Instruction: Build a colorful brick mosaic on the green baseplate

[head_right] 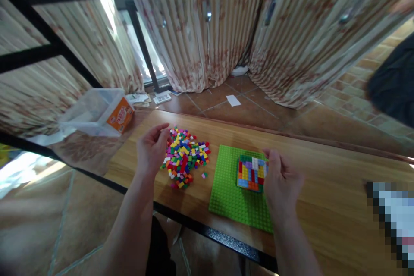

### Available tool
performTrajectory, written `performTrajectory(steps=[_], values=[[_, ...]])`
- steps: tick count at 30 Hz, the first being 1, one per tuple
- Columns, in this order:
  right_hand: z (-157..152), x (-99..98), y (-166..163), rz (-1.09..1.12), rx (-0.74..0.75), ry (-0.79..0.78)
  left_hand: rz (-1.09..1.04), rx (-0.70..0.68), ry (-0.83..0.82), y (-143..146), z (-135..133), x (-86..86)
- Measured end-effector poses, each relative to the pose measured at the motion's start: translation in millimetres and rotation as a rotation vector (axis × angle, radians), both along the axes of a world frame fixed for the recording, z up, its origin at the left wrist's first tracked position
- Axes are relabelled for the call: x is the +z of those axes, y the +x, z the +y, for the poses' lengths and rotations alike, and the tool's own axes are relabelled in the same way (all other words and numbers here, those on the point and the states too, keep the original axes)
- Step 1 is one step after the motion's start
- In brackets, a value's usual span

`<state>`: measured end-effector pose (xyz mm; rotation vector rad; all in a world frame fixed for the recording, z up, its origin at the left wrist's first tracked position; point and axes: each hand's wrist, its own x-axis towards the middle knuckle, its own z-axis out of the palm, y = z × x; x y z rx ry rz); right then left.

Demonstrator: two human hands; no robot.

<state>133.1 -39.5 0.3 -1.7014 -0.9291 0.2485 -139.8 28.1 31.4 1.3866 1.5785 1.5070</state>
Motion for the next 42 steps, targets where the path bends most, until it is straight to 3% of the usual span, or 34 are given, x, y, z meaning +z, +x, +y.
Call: performTrajectory(steps=[6,18,25,33,42], values=[[-4.0,4.8,-4.5,-0.010,-0.019,-0.092,-0.057,0.043,0.004,-10.6,0.8,2.8],[-4.4,6.4,-2.2,-0.050,-0.023,-0.125,-0.033,0.156,-0.068,-31.2,5.2,3.7],[-0.9,-1.6,3.6,0.001,-0.006,-0.025,-0.045,0.072,-0.105,-20.9,6.6,2.1],[3.4,0.2,-4.0,0.052,0.133,-0.006,0.035,0.029,-0.147,-12.9,9.6,-1.2],[4.5,2.7,-4.0,0.081,0.167,0.022,0.136,-0.026,-0.205,-0.1,8.4,-2.9]])
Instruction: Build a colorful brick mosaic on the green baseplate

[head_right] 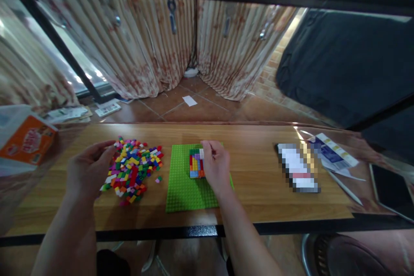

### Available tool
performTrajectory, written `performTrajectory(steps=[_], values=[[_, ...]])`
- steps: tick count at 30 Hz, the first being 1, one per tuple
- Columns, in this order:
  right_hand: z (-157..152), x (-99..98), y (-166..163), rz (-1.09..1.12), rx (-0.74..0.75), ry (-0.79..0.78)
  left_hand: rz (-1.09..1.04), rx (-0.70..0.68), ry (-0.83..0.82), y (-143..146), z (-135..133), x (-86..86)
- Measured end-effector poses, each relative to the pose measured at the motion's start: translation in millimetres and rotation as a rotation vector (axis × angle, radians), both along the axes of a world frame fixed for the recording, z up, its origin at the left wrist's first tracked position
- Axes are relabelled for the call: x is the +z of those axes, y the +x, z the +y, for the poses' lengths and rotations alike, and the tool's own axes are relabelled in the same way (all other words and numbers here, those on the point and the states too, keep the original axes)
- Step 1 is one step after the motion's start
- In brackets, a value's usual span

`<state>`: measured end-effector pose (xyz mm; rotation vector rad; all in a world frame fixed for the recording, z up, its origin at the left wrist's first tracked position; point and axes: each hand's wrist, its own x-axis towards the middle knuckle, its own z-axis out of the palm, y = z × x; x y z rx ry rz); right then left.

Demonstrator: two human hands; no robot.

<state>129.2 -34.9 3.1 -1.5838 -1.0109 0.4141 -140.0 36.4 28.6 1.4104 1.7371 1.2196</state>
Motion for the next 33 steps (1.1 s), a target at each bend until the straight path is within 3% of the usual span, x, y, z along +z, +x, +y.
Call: performTrajectory(steps=[7,16,23,33], values=[[-1.3,3.0,1.2,-0.044,0.020,0.009,0.160,-0.217,0.089,34.7,-10.5,-8.5],[-3.1,2.6,6.1,-0.025,0.004,0.010,0.202,-0.489,0.140,72.5,-29.4,-20.3],[-4.7,3.4,18.9,0.013,-0.110,0.045,0.173,-0.546,0.112,83.5,-36.2,-23.4],[-5.7,-3.1,26.5,-0.008,-0.139,0.015,0.169,-0.612,0.083,106.1,-49.4,-24.0]])
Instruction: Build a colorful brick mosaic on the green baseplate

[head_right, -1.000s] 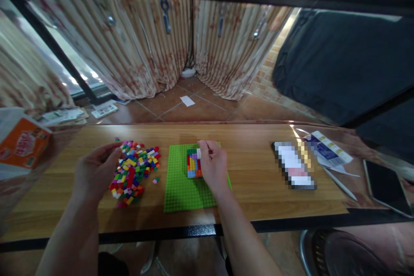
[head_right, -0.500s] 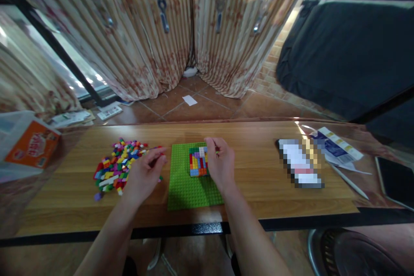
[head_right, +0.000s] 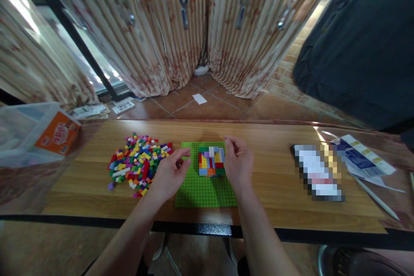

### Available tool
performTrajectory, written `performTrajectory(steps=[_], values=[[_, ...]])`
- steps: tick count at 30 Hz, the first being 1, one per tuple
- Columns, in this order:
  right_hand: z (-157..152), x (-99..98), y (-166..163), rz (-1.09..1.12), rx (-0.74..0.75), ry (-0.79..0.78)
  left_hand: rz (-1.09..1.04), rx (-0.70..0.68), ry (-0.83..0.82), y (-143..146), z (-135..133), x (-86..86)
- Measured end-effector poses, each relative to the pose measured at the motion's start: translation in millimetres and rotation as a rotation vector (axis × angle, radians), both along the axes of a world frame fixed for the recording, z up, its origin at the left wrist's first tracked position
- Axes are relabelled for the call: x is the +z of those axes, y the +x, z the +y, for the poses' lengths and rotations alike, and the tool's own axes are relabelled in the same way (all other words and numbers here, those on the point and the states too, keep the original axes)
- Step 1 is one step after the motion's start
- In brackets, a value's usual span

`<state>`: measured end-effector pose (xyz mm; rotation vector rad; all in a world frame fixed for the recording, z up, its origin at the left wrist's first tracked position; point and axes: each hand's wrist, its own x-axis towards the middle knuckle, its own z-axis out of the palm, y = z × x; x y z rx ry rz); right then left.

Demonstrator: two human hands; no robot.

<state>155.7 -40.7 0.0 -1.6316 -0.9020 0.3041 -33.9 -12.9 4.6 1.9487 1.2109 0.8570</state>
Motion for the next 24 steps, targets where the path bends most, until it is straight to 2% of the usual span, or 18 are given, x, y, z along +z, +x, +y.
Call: performTrajectory(steps=[13,18,24], values=[[-0.6,-3.0,0.7,0.057,0.021,-0.050,0.221,-0.142,-0.073,7.1,-8.2,-5.4],[-1.9,-2.3,3.1,0.005,0.043,-0.137,0.284,-0.175,-0.102,6.7,-9.8,-2.2],[-6.4,-1.7,8.5,-0.115,0.102,-0.313,0.451,-0.196,-0.035,6.7,-11.1,0.5]])
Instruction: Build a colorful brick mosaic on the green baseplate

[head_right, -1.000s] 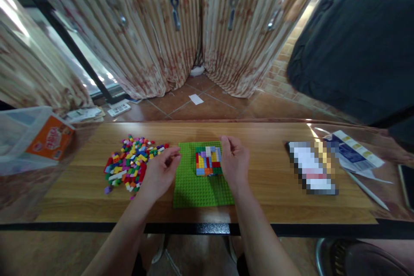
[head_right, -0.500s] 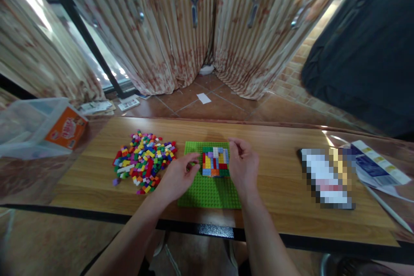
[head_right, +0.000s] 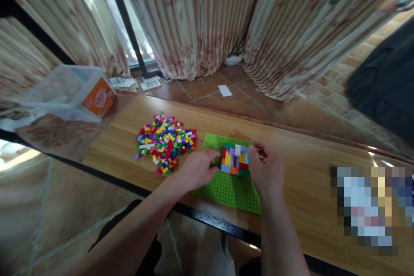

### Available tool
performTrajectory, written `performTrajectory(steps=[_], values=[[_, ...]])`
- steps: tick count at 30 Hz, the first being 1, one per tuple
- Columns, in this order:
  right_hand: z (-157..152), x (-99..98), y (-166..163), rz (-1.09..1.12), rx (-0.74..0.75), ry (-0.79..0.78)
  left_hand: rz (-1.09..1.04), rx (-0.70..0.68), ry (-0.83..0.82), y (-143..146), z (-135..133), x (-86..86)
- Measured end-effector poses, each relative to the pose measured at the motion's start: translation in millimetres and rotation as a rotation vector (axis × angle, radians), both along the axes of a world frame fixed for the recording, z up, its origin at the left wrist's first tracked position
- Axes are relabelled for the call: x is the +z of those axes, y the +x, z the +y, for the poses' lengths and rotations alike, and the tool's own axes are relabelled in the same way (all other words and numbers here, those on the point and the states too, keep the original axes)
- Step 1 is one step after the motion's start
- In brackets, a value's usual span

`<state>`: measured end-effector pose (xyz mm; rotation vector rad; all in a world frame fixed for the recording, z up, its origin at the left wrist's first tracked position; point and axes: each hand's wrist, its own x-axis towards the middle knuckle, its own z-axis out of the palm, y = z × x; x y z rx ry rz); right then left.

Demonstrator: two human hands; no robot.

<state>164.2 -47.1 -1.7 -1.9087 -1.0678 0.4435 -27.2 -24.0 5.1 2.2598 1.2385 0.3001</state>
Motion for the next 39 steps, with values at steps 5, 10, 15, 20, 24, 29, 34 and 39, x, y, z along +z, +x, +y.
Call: performTrajectory(steps=[5,10,15,20,24,29,34,39], values=[[1.0,-6.3,6.0,-0.136,0.075,-0.114,0.044,-0.091,0.025,-0.5,-1.1,1.3],[3.9,-11.5,3.7,-0.272,0.114,-0.137,0.056,-0.090,0.077,1.5,-2.3,-1.3],[4.3,-12.2,2.5,-0.311,0.168,-0.139,0.065,-0.043,0.157,8.0,-9.0,-2.9],[4.6,-13.7,4.5,-0.318,0.156,-0.141,0.078,0.037,0.180,17.9,-16.2,-4.5],[4.9,-13.2,1.2,-0.321,0.167,-0.114,0.084,0.099,0.221,26.9,-19.7,-9.2],[5.6,-10.4,-3.5,-0.308,0.165,-0.126,0.115,0.123,0.230,32.0,-21.7,-10.2],[7.0,-9.8,-4.3,-0.281,0.158,-0.113,0.134,0.085,0.182,30.1,-20.9,-5.4],[7.5,-10.5,-5.2,-0.276,0.161,-0.100,0.135,0.062,0.150,27.6,-18.5,-3.3]])
